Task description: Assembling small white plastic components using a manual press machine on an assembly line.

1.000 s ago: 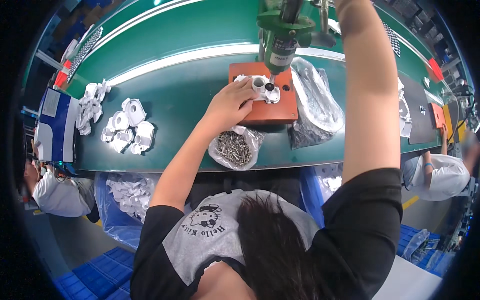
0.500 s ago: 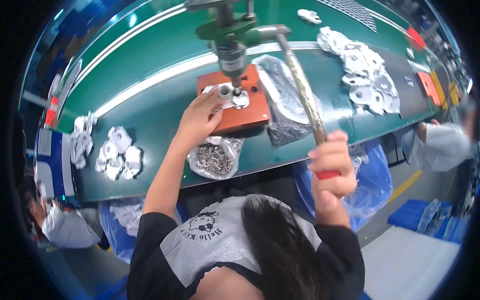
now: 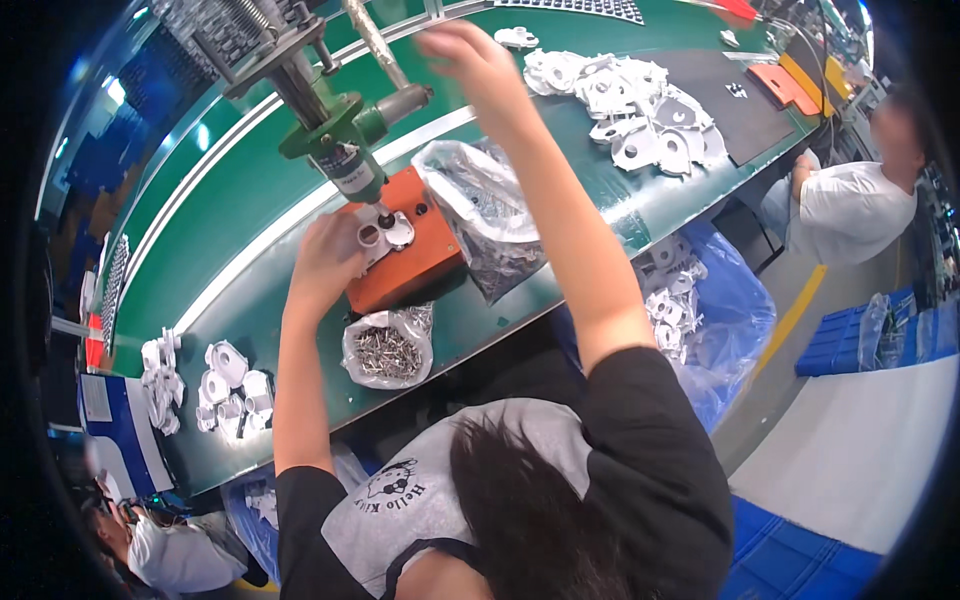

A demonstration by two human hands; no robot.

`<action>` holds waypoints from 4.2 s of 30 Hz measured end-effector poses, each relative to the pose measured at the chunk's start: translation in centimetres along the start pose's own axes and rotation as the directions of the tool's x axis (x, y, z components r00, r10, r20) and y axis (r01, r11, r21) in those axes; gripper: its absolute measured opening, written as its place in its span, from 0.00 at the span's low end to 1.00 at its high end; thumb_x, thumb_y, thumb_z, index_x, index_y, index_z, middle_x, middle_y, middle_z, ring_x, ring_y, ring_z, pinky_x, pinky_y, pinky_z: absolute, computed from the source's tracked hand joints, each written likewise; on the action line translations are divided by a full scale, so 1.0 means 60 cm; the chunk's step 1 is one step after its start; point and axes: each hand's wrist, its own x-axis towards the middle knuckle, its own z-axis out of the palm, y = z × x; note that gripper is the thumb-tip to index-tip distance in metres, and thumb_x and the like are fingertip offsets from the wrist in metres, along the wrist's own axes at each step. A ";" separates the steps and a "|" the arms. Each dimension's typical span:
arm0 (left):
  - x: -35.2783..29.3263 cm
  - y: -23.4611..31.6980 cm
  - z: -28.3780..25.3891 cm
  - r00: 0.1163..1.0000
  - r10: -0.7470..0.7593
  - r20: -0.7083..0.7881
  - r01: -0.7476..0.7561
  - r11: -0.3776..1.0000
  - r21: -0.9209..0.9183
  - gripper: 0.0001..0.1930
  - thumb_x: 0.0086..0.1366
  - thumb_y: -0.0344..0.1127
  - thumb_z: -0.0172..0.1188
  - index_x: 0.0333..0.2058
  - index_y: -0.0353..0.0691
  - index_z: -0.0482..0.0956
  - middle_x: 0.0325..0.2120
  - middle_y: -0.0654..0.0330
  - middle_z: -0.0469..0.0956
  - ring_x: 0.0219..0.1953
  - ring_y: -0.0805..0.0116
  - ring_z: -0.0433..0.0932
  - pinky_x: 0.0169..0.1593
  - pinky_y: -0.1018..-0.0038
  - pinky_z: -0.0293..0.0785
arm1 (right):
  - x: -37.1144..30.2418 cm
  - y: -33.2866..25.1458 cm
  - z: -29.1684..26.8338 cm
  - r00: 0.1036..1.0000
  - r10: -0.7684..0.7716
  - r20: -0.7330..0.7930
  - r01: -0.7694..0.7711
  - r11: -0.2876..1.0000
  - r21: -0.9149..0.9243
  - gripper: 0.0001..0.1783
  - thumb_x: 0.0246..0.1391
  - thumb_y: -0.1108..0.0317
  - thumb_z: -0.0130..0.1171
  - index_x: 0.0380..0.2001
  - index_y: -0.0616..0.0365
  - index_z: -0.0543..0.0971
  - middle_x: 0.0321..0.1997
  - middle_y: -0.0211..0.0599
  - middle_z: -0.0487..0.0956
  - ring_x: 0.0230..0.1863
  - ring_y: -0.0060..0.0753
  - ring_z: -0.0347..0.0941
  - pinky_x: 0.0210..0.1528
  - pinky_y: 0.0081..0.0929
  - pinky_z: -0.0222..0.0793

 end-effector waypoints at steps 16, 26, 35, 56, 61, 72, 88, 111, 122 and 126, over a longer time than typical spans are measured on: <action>-0.011 -0.228 -0.017 0.692 -0.710 -0.130 0.505 0.604 -0.617 0.22 0.61 0.39 0.55 0.53 0.39 0.66 0.41 0.51 0.75 0.40 0.63 0.77 0.41 0.70 0.72 | -0.259 0.137 -0.450 0.992 -0.059 -0.115 -0.121 -0.107 -0.987 0.31 0.45 0.70 0.50 0.58 0.56 0.63 0.65 0.48 0.59 0.60 0.51 0.62 0.56 0.41 0.60; -0.333 -0.130 -0.175 0.546 -0.805 -0.231 0.819 0.455 0.349 0.18 0.57 0.39 0.59 0.45 0.39 0.72 0.39 0.48 0.74 0.39 0.52 0.75 0.44 0.62 0.70 | -0.259 0.108 -0.433 0.925 -0.333 -0.182 -0.172 0.059 -0.983 0.21 0.47 0.77 0.46 0.48 0.62 0.72 0.53 0.46 0.71 0.54 0.46 0.67 0.52 0.35 0.65; -0.319 -0.113 -0.155 0.600 -0.798 0.055 0.772 0.560 -0.302 0.11 0.61 0.38 0.54 0.37 0.39 0.72 0.29 0.60 0.73 0.32 0.71 0.71 0.37 0.77 0.67 | -0.226 0.020 -0.315 0.818 -0.453 -0.355 -0.215 0.332 -0.918 0.17 0.55 0.67 0.56 0.47 0.62 0.70 0.39 0.38 0.76 0.32 0.26 0.73 0.34 0.22 0.69; -0.088 -0.159 -0.086 0.640 -0.745 0.187 0.206 -0.068 -0.976 0.14 0.68 0.44 0.41 0.41 0.43 0.72 0.20 0.63 0.72 0.13 0.75 0.64 0.15 0.78 0.64 | -0.271 -0.014 -0.078 0.941 0.286 -0.180 -0.332 0.883 -0.331 0.07 0.53 0.73 0.52 0.37 0.55 0.69 0.29 0.20 0.66 0.26 0.07 0.57 0.24 0.09 0.50; -0.124 -0.028 -0.075 0.693 -0.578 0.431 0.337 -0.269 -0.902 0.14 0.66 0.45 0.44 0.36 0.43 0.74 0.27 0.62 0.76 0.22 0.74 0.75 0.16 0.81 0.63 | -0.270 0.006 0.069 0.929 0.309 0.202 -0.285 0.948 -0.139 0.13 0.55 0.75 0.48 0.43 0.57 0.64 0.35 0.30 0.67 0.38 0.20 0.66 0.42 0.16 0.62; -0.149 0.045 -0.015 0.895 -0.239 0.377 0.242 -0.451 -0.859 0.18 0.65 0.44 0.50 0.47 0.39 0.69 0.43 0.58 0.75 0.40 0.67 0.78 0.40 0.70 0.79 | -0.285 0.012 0.175 0.826 0.356 0.436 -0.218 0.916 -0.336 0.21 0.58 0.74 0.47 0.55 0.63 0.67 0.49 0.38 0.74 0.49 0.22 0.68 0.52 0.19 0.61; -0.149 0.104 0.019 0.861 -0.494 0.121 0.121 -0.032 -0.992 0.11 0.65 0.30 0.51 0.44 0.33 0.63 0.40 0.55 0.73 0.42 0.73 0.72 0.47 0.74 0.70 | -0.304 0.061 0.146 0.970 0.205 0.130 -0.159 0.941 -0.300 0.28 0.54 0.73 0.54 0.56 0.60 0.56 0.43 0.38 0.72 0.41 0.24 0.69 0.43 0.21 0.65; -0.034 0.019 0.051 0.962 0.162 -0.220 -0.138 0.983 0.118 0.06 0.57 0.35 0.58 0.31 0.40 0.75 0.39 0.50 0.76 0.47 0.52 0.74 0.50 0.62 0.66 | -0.191 0.209 -0.095 0.964 0.266 -0.007 -0.073 0.242 -0.968 0.08 0.46 0.69 0.56 0.31 0.60 0.75 0.30 0.49 0.77 0.34 0.51 0.73 0.38 0.39 0.67; -0.039 0.019 0.064 0.976 0.115 -0.186 -0.101 0.992 0.081 0.08 0.57 0.34 0.57 0.35 0.40 0.78 0.43 0.48 0.75 0.50 0.52 0.71 0.54 0.62 0.65 | -0.131 0.245 -0.098 0.952 0.214 0.218 0.116 0.408 -0.906 0.18 0.48 0.71 0.55 0.46 0.56 0.75 0.40 0.48 0.72 0.40 0.49 0.73 0.42 0.36 0.68; -0.043 0.023 0.069 0.965 0.110 -0.239 -0.100 0.993 0.057 0.08 0.56 0.36 0.56 0.33 0.41 0.78 0.43 0.45 0.76 0.52 0.53 0.71 0.56 0.62 0.64 | -0.099 0.270 -0.081 0.931 0.358 0.072 0.068 0.023 -0.997 0.16 0.53 0.67 0.50 0.46 0.50 0.72 0.44 0.51 0.72 0.42 0.55 0.72 0.43 0.44 0.69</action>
